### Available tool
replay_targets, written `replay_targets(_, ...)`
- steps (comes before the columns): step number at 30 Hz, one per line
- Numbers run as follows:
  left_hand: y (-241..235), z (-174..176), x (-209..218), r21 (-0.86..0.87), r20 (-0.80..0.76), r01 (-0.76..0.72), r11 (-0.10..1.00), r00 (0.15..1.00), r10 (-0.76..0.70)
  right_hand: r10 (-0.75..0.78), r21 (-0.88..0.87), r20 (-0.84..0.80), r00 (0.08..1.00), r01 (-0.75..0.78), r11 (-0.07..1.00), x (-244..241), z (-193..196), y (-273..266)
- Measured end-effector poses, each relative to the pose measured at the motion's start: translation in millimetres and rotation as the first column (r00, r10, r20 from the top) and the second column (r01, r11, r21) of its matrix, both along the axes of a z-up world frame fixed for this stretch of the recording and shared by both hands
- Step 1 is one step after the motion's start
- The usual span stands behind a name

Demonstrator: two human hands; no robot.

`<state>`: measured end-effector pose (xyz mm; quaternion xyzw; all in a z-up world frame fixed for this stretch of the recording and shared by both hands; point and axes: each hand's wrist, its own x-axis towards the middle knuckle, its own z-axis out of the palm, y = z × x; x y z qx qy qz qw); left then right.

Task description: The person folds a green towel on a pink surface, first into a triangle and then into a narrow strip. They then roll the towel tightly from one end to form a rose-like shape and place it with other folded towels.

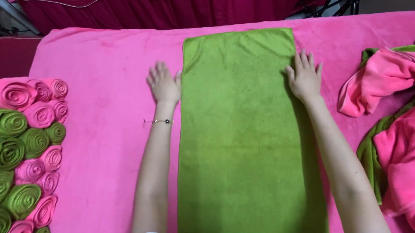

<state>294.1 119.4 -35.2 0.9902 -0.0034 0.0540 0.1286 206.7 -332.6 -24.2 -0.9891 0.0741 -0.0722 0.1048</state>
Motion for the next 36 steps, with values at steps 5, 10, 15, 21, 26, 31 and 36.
replay_targets(5, -113, 16, 23, -0.076, 0.006, 0.297, 0.952, 0.955, -0.298, 0.123, -0.015, 0.061, 0.991, -0.122, 0.992, 70, -10, 51)
replay_targets(10, -93, -23, 62, 0.007, -0.153, 0.309, 0.951, 0.940, -0.304, 0.053, -0.052, -0.043, 0.998, -0.055, 0.997, 110, -27, -13)
replay_targets(15, -43, -51, 92, -0.418, 0.113, 0.173, 0.892, 0.984, -0.138, -0.030, 0.232, 0.266, 0.963, -0.034, 0.972, 130, -68, -97)
replay_targets(21, -136, -9, 14, 0.025, 0.229, 0.362, 0.932, 0.905, -0.357, 0.291, -0.112, 0.043, 0.956, -0.284, 0.952, 10, 17, 130)
replay_targets(26, -104, 11, -50, -0.089, -0.103, 0.397, 0.913, 0.908, -0.405, 0.196, -0.006, -0.198, 0.960, -0.201, 0.980, -16, -8, 105)
replay_targets(31, -3, -24, -40, 0.189, -0.184, 0.100, 0.977, 0.981, -0.065, -0.045, -0.106, -0.059, 0.997, 0.039, 0.994, -60, -22, -3)
replay_targets(36, -64, -46, -124, 0.267, 0.263, 0.036, 0.963, 0.959, -0.109, 0.193, -0.376, 0.248, 0.949, -0.089, 0.922, -139, 28, 100)
